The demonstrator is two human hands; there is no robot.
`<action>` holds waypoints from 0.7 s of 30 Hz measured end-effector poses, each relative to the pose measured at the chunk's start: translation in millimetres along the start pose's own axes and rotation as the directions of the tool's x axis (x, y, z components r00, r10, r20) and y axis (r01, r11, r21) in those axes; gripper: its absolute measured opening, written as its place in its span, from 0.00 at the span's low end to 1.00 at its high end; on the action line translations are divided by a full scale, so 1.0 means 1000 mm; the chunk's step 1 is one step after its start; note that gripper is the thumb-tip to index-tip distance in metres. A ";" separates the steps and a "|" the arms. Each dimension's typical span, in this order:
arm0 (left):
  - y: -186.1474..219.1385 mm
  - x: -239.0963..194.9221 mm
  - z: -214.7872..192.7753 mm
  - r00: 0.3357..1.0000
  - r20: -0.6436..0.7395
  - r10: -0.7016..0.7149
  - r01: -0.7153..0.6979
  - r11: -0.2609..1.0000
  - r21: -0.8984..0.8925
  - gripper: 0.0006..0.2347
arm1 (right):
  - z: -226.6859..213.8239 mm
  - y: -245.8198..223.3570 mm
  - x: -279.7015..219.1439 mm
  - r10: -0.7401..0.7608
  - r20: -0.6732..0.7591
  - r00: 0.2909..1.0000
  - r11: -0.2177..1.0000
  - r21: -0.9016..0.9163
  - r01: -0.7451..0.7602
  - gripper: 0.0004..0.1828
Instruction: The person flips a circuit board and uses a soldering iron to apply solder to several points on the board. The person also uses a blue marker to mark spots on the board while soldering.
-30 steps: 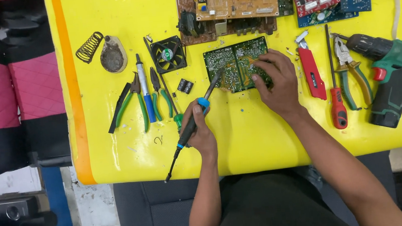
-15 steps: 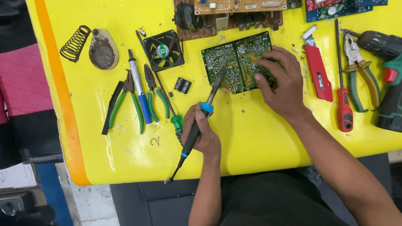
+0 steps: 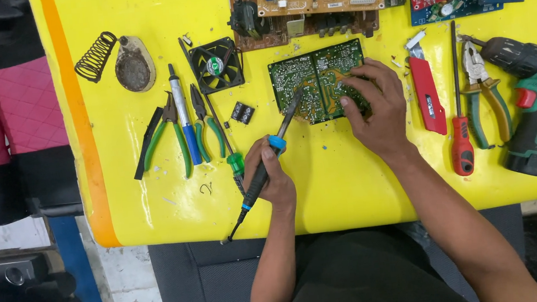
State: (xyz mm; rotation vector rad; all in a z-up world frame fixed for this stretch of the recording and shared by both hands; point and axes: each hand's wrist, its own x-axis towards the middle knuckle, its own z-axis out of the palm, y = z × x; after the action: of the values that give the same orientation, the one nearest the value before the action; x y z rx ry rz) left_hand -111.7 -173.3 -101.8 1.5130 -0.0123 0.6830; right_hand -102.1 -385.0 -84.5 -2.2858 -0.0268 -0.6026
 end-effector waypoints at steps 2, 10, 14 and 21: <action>-0.001 -0.001 -0.001 1.000 0.003 0.009 -0.009 1.000 0.018 0.08 | 0.001 0.000 0.000 0.001 -0.002 1.000 1.000 -0.001 -0.001 0.11; -0.003 -0.006 -0.006 0.994 0.006 0.109 -0.108 0.979 0.174 0.08 | 0.001 -0.001 0.001 0.000 -0.004 1.000 1.000 -0.005 0.000 0.10; -0.004 -0.006 -0.005 0.996 0.018 0.085 -0.087 0.985 0.151 0.08 | 0.000 -0.002 0.000 0.001 -0.007 1.000 1.000 0.000 -0.001 0.10; -0.005 -0.007 -0.004 0.995 0.010 0.100 -0.101 0.988 0.120 0.08 | 0.001 0.000 0.000 -0.004 -0.013 1.000 1.000 -0.001 0.004 0.11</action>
State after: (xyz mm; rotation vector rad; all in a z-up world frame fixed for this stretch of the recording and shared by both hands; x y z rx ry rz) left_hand -116.9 -171.8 -109.2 1.6385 -0.0511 0.7729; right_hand -102.2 -384.2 -84.9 -2.2830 -0.0254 -0.6200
